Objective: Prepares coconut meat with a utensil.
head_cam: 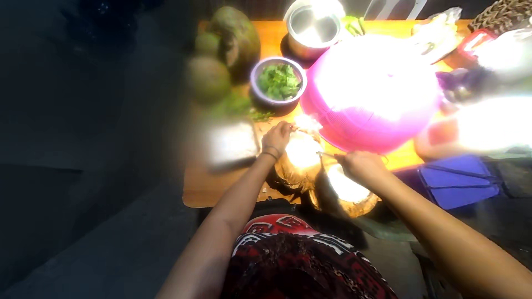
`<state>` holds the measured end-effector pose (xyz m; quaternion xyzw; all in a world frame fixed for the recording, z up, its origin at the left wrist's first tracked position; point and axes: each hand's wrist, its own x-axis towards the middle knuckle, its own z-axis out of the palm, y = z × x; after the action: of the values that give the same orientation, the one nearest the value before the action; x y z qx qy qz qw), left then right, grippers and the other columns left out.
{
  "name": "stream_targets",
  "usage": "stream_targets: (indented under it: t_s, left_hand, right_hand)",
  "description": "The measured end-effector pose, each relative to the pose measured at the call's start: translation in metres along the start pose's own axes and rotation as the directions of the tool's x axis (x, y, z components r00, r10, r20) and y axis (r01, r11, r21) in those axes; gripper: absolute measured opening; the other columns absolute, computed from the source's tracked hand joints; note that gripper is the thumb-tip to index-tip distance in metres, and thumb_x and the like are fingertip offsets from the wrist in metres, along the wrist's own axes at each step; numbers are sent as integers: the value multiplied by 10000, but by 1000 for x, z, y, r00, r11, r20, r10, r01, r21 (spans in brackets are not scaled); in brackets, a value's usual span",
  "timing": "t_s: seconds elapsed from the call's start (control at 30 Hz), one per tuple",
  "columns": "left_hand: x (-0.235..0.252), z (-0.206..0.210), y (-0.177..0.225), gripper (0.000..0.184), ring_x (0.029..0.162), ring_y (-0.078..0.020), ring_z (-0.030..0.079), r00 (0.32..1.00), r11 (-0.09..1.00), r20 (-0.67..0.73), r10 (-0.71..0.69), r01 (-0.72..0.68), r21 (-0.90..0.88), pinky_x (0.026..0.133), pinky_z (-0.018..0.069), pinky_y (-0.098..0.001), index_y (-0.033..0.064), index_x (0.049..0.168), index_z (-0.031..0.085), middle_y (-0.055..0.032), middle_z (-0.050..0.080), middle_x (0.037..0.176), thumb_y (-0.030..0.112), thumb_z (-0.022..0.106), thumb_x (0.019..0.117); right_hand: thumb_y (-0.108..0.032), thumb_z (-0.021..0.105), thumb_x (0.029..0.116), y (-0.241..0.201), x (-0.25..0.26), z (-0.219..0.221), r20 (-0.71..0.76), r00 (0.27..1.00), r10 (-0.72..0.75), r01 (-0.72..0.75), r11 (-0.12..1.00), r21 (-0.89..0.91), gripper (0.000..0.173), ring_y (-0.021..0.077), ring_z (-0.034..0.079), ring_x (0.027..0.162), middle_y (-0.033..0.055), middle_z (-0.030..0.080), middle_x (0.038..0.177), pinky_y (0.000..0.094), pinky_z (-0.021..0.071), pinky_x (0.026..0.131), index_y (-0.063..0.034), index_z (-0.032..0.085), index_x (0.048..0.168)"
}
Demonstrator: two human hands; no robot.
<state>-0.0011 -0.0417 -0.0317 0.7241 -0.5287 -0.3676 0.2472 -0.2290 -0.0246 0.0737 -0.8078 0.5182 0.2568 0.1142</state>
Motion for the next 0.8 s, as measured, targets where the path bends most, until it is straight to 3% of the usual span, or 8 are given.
stream_targets:
  t_s: [0.1, 0.17, 0.27, 0.33, 0.47, 0.57, 0.73, 0.8]
  left_hand:
    - [0, 1, 0, 434, 1179, -350, 653, 1000, 1000, 6, 3, -3, 0, 978, 490, -590, 188, 1433, 589, -139, 679, 1299, 409, 416, 1103]
    - [1, 1, 1, 429, 1169, -352, 655, 1000, 1000, 4, 8, -8, 1, 973, 488, -591, 185, 1426, 593, -142, 679, 1289, 407, 418, 1103]
    - [1, 1, 0, 430, 1182, -348, 650, 1000, 1000, 3, -1, 1, 7, 981, 487, -586, 190, 1433, 588, -136, 673, 1309, 406, 423, 1100]
    - [2, 1, 0, 431, 1187, -350, 648, 1000, 1000, 4, -3, 3, 9, 982, 485, -589, 192, 1434, 587, -135, 673, 1308, 409, 421, 1101]
    - [2, 0, 1, 444, 1184, -367, 647, 1000, 1000, 15, -5, 4, 12, 989, 484, -599, 186, 1436, 584, -158, 670, 1302, 423, 414, 1101]
    - [0, 0, 1, 430, 1168, -367, 655, 1000, 1000, -6, 2, -2, 12, 977, 491, -595, 179, 1429, 591, -165, 676, 1287, 405, 425, 1102]
    - [1, 2, -2, 433, 1171, -358, 658, 1000, 1000, -9, 3, -3, 15, 977, 494, -593, 188, 1435, 588, -146, 678, 1296, 407, 416, 1103]
    - [1, 3, -1, 433, 1178, -355, 654, 1000, 1000, -7, 6, -6, 16, 982, 491, -590, 187, 1436, 585, -145, 675, 1302, 406, 417, 1103]
  right_hand:
    - [-150, 536, 1062, -1, -9, -5, 34, 999, -6, 5, 1000, 19, 242, 417, 707, 977, 194, 740, 961, 601, 535, 799, -89, 770, 1066]
    - [-139, 551, 1059, 2, -3, -7, -64, 998, -1, 5, 998, 62, 238, 447, 706, 945, 221, 730, 922, 628, 529, 760, -47, 763, 1004]
    - [-132, 548, 1055, 8, 8, 6, -104, 994, -17, 21, 999, 42, 231, 435, 712, 940, 207, 735, 936, 616, 540, 754, -62, 768, 1063]
    - [-135, 546, 1056, 6, 1, 5, -38, 999, -21, 23, 999, 37, 234, 416, 711, 965, 193, 742, 959, 604, 539, 790, -77, 769, 1098]
    - [-150, 562, 1049, 1, -2, -6, -27, 1000, 5, -3, 997, 71, 227, 434, 708, 954, 205, 736, 926, 633, 529, 774, -70, 767, 994]
    - [-124, 548, 1051, 5, 11, 3, -89, 996, 8, 1, 995, 96, 232, 453, 706, 975, 228, 735, 961, 636, 533, 794, -42, 765, 1046]
    - [-162, 565, 1053, 1, -2, -1, 45, 999, 1, -3, 998, 62, 213, 405, 705, 983, 184, 736, 959, 597, 538, 808, -81, 761, 1036]
    - [-159, 561, 1052, 1, 3, -5, 13, 1000, 26, -26, 996, 82, 219, 423, 706, 981, 196, 736, 957, 625, 536, 797, -90, 769, 1056]
